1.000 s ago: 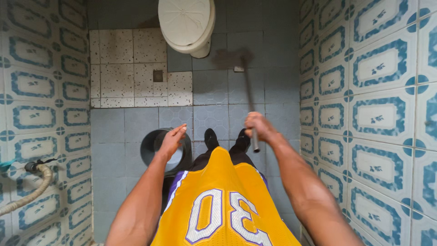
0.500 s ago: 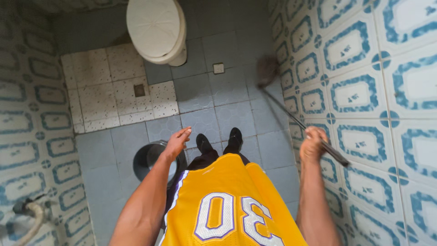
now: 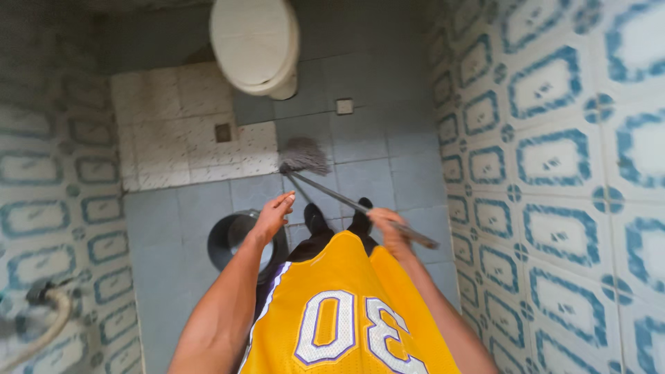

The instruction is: The person mops the tiled bathroom floor using a string mop. They dip the mop into a bucket of soapy water, wring it out by hand, and continue mopping the floor around a toilet and a floor drain.

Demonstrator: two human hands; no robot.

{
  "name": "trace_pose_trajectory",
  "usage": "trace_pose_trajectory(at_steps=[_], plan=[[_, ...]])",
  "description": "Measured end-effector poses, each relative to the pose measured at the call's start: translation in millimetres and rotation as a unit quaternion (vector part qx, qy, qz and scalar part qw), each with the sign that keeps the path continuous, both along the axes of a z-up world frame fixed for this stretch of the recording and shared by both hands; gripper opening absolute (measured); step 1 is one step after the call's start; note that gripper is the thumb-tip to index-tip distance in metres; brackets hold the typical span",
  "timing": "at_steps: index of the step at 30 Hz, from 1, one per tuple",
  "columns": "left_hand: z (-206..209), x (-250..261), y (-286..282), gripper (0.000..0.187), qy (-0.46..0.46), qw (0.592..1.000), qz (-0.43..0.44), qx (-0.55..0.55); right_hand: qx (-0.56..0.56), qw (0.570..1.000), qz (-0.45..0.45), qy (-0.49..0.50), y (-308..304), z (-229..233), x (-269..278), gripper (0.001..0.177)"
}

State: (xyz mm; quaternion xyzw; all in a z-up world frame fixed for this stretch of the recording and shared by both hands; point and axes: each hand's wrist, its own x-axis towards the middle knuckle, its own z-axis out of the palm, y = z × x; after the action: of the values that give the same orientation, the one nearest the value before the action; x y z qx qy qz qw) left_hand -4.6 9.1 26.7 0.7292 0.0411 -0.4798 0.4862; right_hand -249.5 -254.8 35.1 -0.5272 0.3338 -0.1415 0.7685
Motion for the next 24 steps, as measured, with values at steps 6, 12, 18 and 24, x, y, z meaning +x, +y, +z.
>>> trace_pose_trajectory(at_steps=[6, 12, 18, 24], plan=[[-1, -13, 40, 0.055, 0.015, 0.997, 0.069, 0.023, -0.292, 0.814, 0.436, -0.249, 41, 93, 126, 0.024], [2, -16, 49, 0.054, 0.008, 0.994, 0.105, 0.009, -0.381, 0.688, 0.528, -0.321, 55, 103, 152, 0.022], [21, -21, 40, 0.055, 0.002, 0.995, 0.103, 0.016, -0.464, 0.730, 0.443, -0.237, -34, 35, 125, 0.015], [17, -18, 41, 0.055, 0.007, 0.996, 0.088, 0.014, 0.118, 0.990, 0.078, -0.008, -132, -31, 78, 0.018]])
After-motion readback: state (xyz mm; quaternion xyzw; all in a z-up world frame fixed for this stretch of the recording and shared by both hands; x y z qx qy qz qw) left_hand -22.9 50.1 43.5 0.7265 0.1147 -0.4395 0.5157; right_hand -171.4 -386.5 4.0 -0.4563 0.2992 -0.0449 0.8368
